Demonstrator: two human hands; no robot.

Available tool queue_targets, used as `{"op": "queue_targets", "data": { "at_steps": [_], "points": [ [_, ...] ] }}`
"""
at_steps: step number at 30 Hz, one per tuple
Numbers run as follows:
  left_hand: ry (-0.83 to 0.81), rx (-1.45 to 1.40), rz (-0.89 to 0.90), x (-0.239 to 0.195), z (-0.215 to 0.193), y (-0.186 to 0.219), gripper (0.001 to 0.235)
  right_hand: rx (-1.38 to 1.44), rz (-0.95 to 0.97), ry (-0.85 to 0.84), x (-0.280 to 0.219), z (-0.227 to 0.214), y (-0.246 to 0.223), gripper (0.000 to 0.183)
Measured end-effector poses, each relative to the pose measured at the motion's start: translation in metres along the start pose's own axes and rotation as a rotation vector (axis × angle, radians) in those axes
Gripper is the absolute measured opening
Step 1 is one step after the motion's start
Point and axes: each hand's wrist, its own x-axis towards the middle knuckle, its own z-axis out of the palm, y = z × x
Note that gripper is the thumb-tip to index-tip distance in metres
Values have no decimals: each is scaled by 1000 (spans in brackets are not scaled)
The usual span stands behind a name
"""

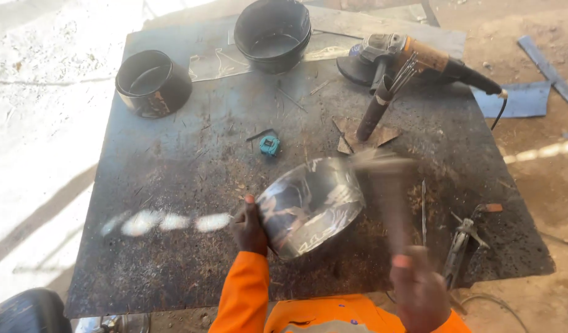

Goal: Hammer a metal ring on a workbench to shape it

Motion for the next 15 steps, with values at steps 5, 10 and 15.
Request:
{"op": "queue_targets", "data": {
  "at_steps": [5, 10, 15],
  "points": [
    [212, 68, -149, 4, -8, -28, 50, -202, 272, -354, 38, -48, 2, 53],
    [85, 75, 20, 9, -3, -20, 57, 578, -243, -241, 44, -69, -17, 13],
    [23, 265, 179, 3, 2, -18, 59, -30, 17, -579, 35, -30, -13, 36]
  ]
}}
